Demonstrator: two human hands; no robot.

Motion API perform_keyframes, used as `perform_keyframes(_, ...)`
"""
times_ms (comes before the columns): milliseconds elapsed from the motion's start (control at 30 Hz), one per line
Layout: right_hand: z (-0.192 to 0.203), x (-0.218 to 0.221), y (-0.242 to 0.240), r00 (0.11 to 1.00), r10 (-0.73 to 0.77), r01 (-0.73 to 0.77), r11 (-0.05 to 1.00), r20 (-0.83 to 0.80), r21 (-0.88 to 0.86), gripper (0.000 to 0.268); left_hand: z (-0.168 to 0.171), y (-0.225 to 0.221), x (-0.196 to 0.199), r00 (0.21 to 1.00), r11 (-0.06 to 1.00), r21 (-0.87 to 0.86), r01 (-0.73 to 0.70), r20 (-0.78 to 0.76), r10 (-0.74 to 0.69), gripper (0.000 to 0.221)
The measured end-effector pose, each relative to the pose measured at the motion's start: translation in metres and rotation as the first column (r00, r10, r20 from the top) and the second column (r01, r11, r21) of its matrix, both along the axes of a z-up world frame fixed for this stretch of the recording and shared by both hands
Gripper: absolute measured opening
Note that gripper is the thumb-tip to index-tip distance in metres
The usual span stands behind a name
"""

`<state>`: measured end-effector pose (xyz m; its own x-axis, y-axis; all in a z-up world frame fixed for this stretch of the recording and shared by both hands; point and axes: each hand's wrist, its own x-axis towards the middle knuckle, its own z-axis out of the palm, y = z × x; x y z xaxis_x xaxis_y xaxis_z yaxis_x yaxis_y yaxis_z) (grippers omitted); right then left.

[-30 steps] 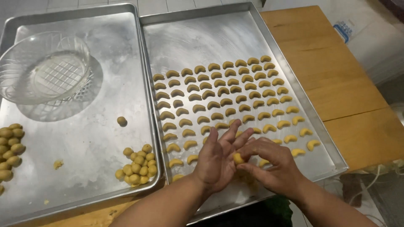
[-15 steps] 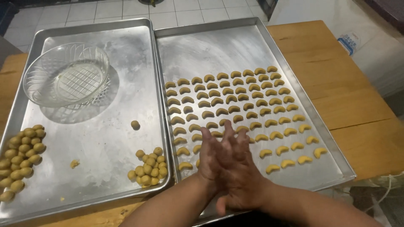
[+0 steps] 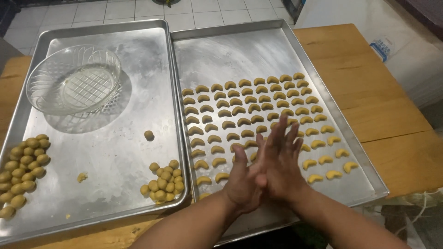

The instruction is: Shaping small balls of dough into crescent shapes and arranging them in rows on a baking tray.

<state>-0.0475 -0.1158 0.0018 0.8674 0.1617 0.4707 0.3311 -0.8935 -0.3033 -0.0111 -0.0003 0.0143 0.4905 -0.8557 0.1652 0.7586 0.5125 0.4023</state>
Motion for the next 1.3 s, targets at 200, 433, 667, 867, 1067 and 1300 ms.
perform_keyframes(200, 0.016, -0.016, 0.022, 0.997, -0.068, 0.063, 0.991, 0.042, 0.122, 0.092, -0.025, -0.016, -0.004, 0.801, 0.856, -0.448, -0.258, 0.396, 0.449, 0.065)
perform_keyframes(433, 0.019, -0.002, 0.002, 0.984, -0.148, 0.163, 0.975, -0.101, 0.153, 0.103, -0.004, 0.000, -0.003, 0.991, 0.999, -0.007, -0.044, 0.125, 0.045, 0.099)
perform_keyframes(667, 0.016, -0.018, 0.034, 0.914, 0.265, -0.313, 0.942, 0.306, 0.120, 0.104, -0.024, 0.000, -0.008, 0.987, 0.993, 0.051, -0.108, -0.111, 0.113, 0.083)
perform_keyframes(867, 0.020, 0.001, 0.005, 0.967, -0.252, 0.241, 0.947, 0.028, 0.211, 0.104, -0.002, -0.003, -0.008, 0.988, 0.997, 0.013, -0.077, 0.135, 0.074, 0.109)
perform_keyframes(1067, 0.002, -0.019, 0.024, 0.985, 0.081, -0.082, 0.997, 0.153, 0.000, 0.106, -0.036, -0.013, -0.007, 0.989, 0.964, -0.221, -0.150, -0.017, 0.150, 0.084)
perform_keyframes(1300, 0.020, -0.008, 0.019, 0.973, -0.224, 0.229, 0.938, -0.048, 0.259, 0.113, -0.008, -0.004, -0.006, 0.984, 0.997, 0.039, -0.064, 0.166, 0.057, 0.115)
